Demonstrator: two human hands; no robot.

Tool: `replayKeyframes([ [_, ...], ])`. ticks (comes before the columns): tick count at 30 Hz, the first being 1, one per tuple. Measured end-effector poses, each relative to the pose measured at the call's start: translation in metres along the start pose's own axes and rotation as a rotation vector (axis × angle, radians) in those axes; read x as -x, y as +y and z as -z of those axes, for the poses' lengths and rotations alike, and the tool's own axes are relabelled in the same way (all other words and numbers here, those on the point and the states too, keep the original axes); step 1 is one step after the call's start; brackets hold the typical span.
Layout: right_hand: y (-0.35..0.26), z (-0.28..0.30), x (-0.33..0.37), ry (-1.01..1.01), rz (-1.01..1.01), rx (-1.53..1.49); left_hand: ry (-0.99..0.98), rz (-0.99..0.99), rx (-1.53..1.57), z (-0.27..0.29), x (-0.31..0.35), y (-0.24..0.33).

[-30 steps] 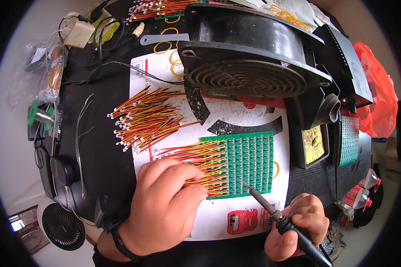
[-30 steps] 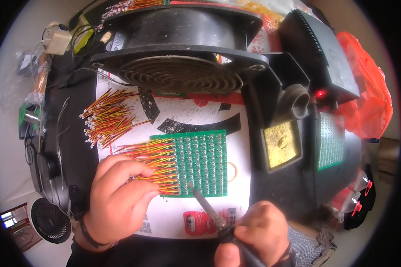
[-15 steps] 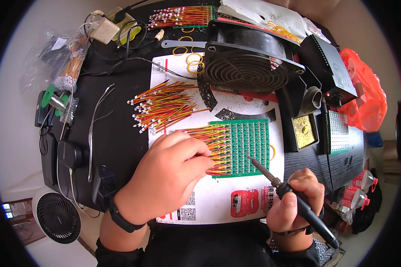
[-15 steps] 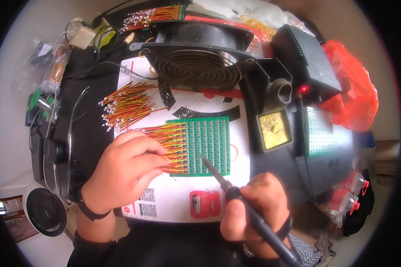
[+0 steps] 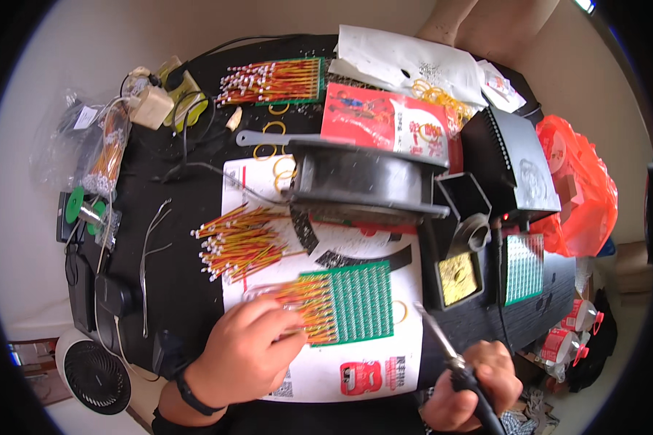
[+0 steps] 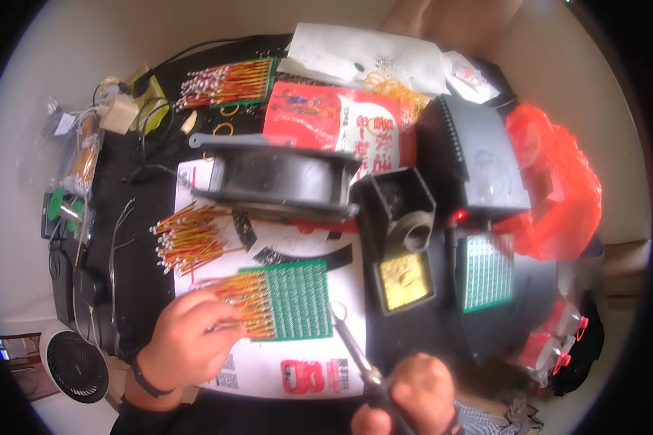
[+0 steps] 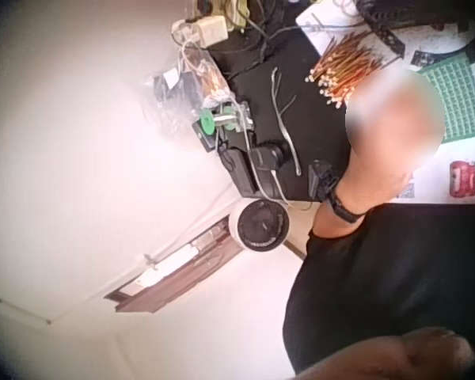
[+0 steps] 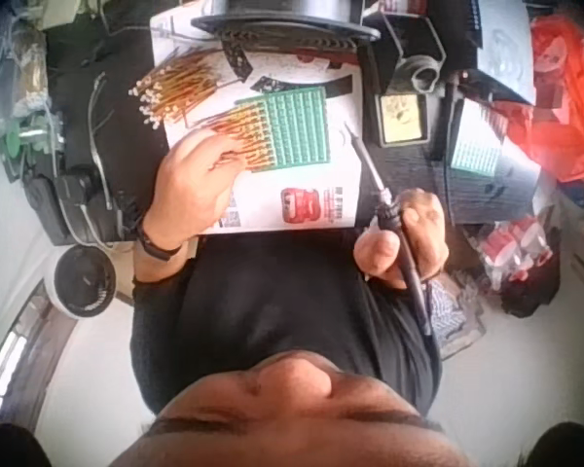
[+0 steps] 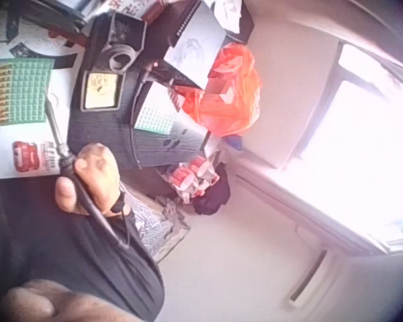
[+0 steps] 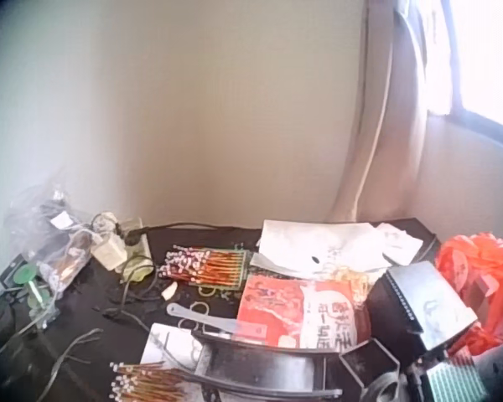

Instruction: Soldering multiple colored wires onto a green printed circuit board.

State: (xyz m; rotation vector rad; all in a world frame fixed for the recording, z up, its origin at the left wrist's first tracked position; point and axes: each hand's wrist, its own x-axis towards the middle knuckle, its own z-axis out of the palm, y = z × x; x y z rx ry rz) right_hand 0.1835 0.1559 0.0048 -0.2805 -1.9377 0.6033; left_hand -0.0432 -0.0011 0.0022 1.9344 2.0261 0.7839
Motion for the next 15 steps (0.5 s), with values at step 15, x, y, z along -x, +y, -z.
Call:
replayKeyframes([
  [15,0.041,0.01,-0.025,-0.196,0.154,0.449,-0.223,0.064,0.013,0.009,-0.014,0.005],
])
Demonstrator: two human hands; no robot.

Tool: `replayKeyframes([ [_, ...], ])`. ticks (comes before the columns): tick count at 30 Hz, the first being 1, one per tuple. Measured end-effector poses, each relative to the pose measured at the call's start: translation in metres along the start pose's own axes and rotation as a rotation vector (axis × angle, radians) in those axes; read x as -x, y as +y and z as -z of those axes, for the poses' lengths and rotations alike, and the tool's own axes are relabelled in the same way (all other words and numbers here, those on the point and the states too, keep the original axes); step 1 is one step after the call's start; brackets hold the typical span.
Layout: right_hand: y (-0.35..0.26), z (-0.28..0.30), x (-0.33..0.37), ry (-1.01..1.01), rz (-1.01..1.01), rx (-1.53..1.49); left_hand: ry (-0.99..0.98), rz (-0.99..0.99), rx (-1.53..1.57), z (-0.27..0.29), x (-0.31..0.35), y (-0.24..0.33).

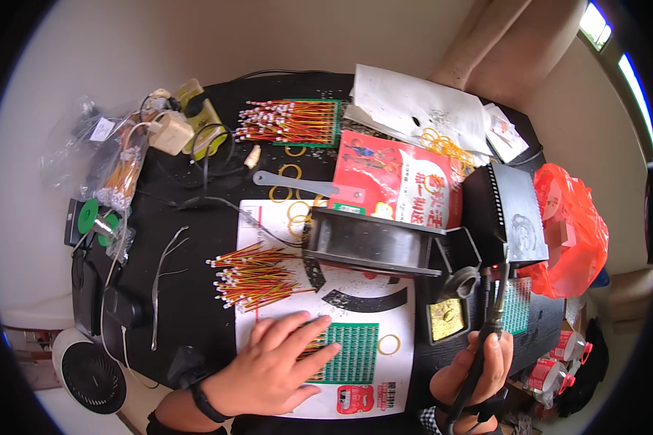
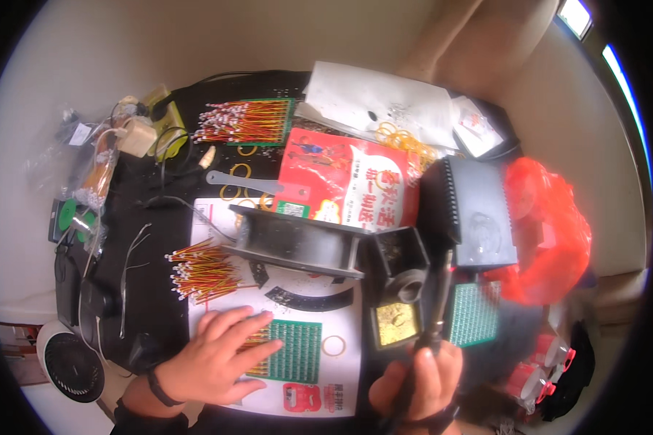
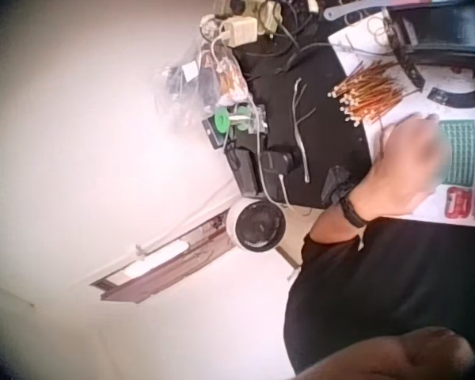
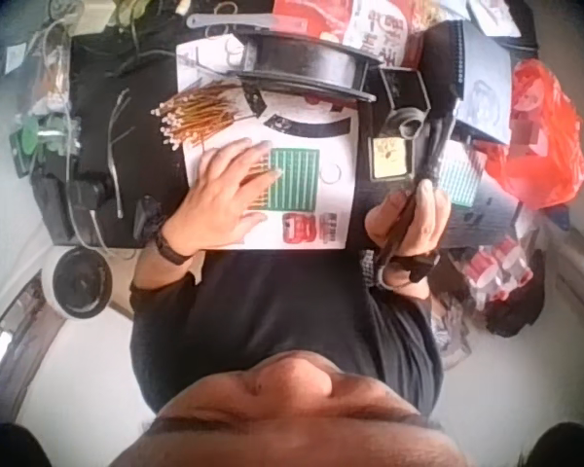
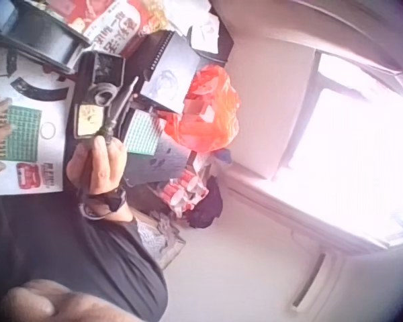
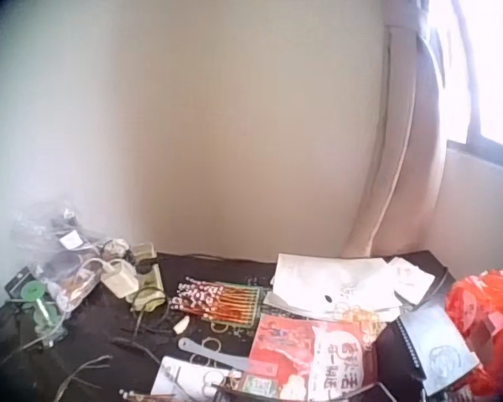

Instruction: Soldering multiple colored wires onto a green printed circuit board.

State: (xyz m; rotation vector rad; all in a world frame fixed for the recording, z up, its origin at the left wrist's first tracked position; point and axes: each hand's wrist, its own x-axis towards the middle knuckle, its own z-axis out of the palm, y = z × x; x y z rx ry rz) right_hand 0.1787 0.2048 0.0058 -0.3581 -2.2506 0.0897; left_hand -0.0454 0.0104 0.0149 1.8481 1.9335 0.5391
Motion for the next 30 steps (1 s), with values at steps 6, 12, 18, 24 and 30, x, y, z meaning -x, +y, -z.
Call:
replayKeyframes([
  [6,-0.007,-0.012,0.024,0.15,-0.199,-0.054,0.108,-0.042,0.016,-0.013,0.002,0.0],
  [12,-0.012,-0.019,0.05,0.288,-0.414,-0.15,0.252,0.013,0.006,0.018,0.015,-0.002],
  [18,-0.006,-0.002,0.079,0.248,-0.524,-0.265,0.556,0.245,-0.154,0.07,0.012,-0.048],
  [24,-0.02,-0.005,0.067,0.274,-0.494,-0.242,0.507,0.262,-0.165,0.051,0.004,-0.09],
  [30,-0.021,-0.005,0.064,0.193,-0.419,-0.214,0.489,0.228,-0.068,0.043,-0.005,-0.1],
])
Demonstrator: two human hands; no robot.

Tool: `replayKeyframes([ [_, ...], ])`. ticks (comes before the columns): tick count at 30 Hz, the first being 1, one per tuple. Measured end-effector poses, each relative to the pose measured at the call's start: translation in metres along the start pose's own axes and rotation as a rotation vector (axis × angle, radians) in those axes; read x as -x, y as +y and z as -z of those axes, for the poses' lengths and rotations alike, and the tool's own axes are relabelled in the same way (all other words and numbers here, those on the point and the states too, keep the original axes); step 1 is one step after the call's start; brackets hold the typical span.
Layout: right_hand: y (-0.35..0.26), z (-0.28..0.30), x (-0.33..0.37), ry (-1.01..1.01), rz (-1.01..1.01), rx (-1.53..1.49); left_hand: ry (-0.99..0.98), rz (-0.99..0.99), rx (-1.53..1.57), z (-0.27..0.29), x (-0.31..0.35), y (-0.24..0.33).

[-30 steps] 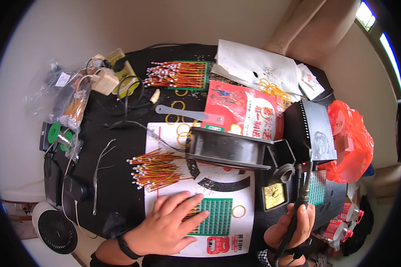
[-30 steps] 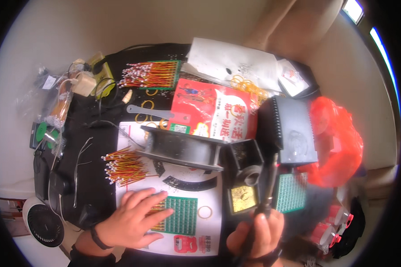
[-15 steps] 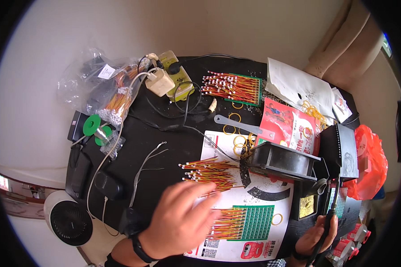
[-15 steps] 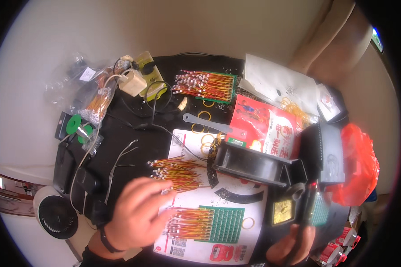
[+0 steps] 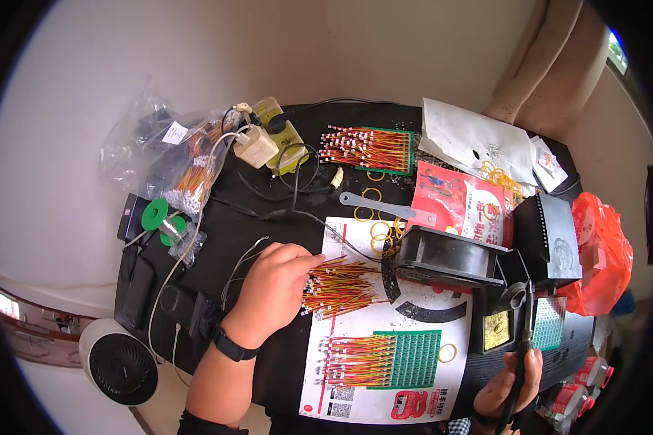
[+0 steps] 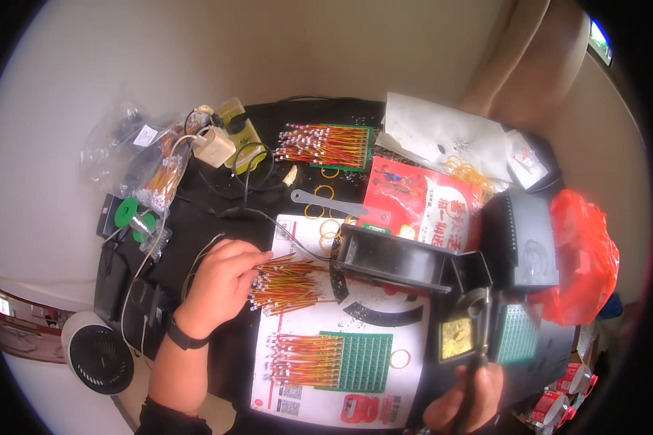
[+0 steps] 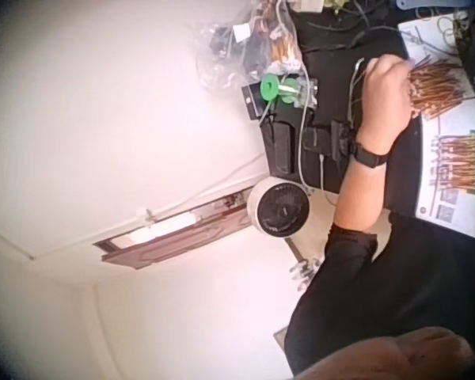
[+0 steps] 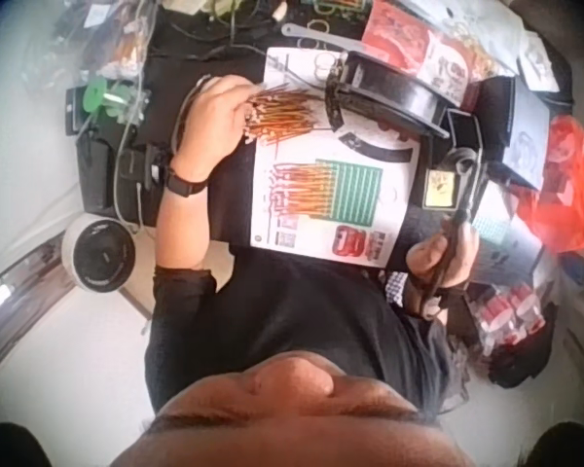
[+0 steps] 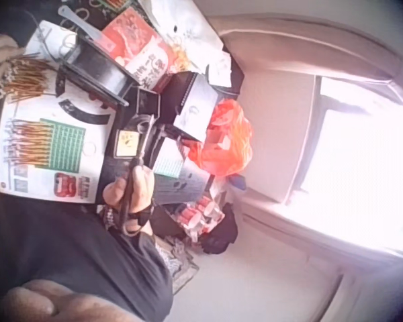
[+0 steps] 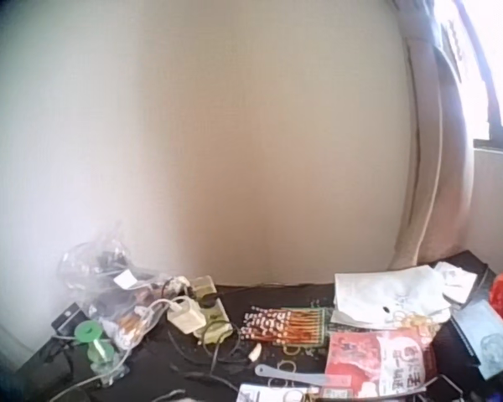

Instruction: Soldering multiple colored wires onto a green printed circuit board.

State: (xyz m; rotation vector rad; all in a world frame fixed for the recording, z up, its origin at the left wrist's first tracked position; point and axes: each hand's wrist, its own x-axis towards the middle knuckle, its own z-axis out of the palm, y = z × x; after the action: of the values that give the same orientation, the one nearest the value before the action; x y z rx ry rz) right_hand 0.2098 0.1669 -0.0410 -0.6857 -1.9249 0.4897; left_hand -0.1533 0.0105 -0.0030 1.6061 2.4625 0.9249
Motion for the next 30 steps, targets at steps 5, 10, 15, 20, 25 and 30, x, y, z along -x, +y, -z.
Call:
replayKeyframes([
  [5,0.004,0.0,0.006,0.037,-0.031,-0.004,-0.032,0.018,0.068,0.0,-0.003,-0.003],
  [10,-0.032,-0.008,-0.044,-0.082,0.265,0.133,-0.062,0.098,0.099,-0.001,-0.009,-0.004],
  [15,-0.014,-0.004,-0.038,-0.034,0.437,0.313,-0.055,-0.024,-0.025,-0.002,-0.011,-0.005],
  [20,-0.023,-0.009,-0.046,-0.011,0.275,0.155,-0.034,-0.094,-0.084,-0.006,-0.008,-0.008],
  [25,-0.022,-0.006,-0.044,-0.039,0.239,0.141,-0.016,-0.147,-0.092,-0.006,-0.007,-0.005],
  [30,-0.026,-0.01,-0.046,-0.064,0.212,0.095,-0.003,-0.145,-0.028,-0.007,-0.015,-0.016],
])
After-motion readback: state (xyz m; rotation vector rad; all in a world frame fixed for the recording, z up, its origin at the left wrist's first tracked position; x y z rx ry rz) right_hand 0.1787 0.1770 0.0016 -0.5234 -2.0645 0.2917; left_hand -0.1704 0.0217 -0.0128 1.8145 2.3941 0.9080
